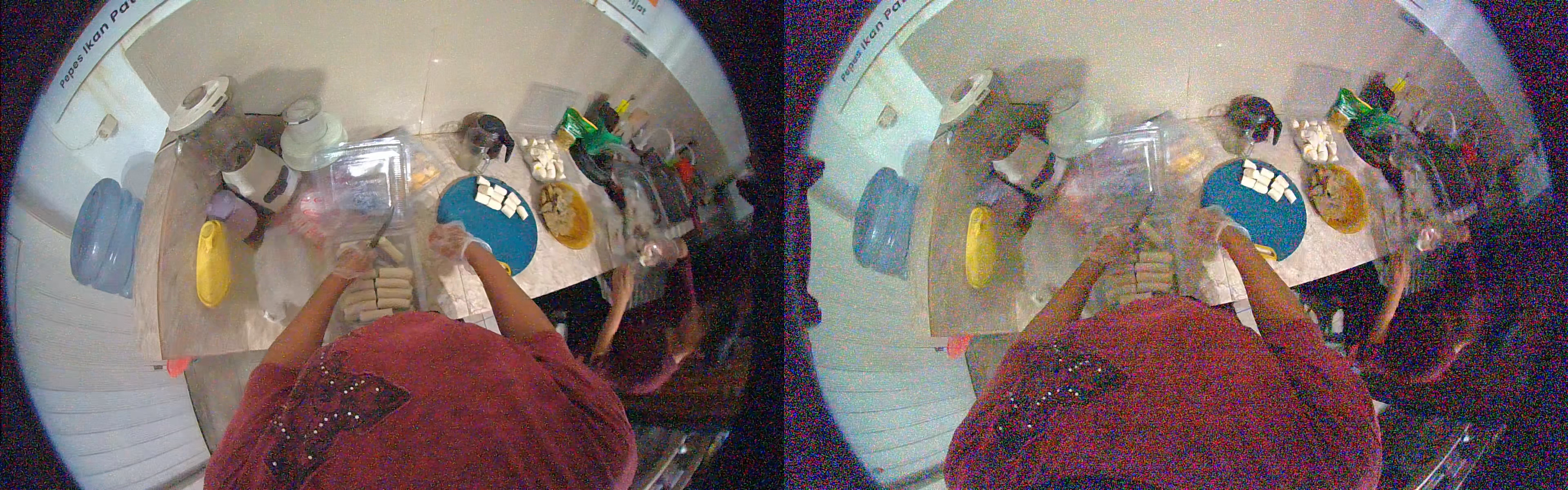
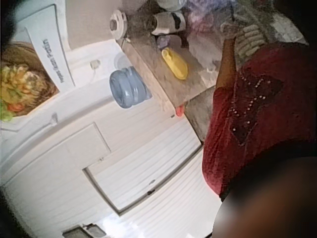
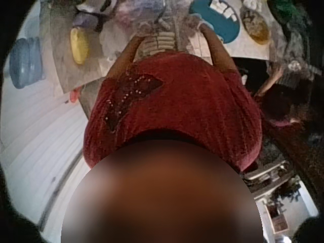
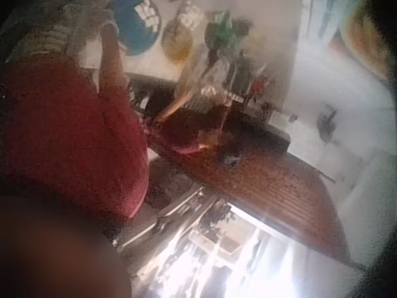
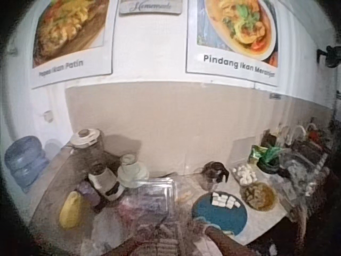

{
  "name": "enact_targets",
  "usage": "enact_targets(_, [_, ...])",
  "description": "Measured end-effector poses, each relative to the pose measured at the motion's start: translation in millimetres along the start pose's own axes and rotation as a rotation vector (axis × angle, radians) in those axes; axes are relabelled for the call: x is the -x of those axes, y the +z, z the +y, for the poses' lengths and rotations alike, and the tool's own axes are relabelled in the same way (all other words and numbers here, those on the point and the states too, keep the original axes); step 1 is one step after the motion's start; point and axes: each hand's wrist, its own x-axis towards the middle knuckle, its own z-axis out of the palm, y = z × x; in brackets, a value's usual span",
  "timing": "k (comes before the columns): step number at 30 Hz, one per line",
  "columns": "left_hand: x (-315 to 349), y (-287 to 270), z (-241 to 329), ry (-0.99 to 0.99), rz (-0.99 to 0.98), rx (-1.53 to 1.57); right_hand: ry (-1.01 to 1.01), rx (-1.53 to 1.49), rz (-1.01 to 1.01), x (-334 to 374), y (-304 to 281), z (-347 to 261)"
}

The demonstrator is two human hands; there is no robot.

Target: The person cuts cylindrical fishcake sticks into small pieces on a blue cutting board using a knife. They repeatedly take sticks from a clear container, cut them, and place the pieces on the board. Another person is visible nearby handling a grater.

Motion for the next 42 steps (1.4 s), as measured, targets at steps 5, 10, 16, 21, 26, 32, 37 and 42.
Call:
enact_targets(5, [-10, 35, -19, -0.025, 0.117, 0.053, 0.131, 0.517, -0.003, 9, 5, -51])
enact_targets(10, [-4, 28, -20, 0.003, 0.133, -0.189, -0.167, 0.550, 0.156, 1, 74, -92])
enact_targets(16, [7, 20, -19, -0.361, 0.241, 0.332, -0.044, 0.371, 0.141, -43, 85, -112])
enact_targets(21, [7, 47, -21, -0.371, 0.351, 0.165, -0.108, 0.520, 0.168, -13, 60, -117])
enact_targets(26, [30, 13, -15, -0.132, 0.119, -0.059, 0.016, 0.683, 0.349, 23, 9, -85])
enact_targets(32, [27, -12, -15, -0.279, -0.213, 0.235, 0.592, 0.430, 0.322, 76, -60, -45])
enact_targets(37, [37, -31, -2, -0.296, -0.006, 0.372, 0.589, 0.479, 0.221, 74, -49, -43])
enact_targets(42, [44, -95, 30, -0.645, -0.110, 0.673, -0.177, 0.377, 0.254, 48, -1, -76])
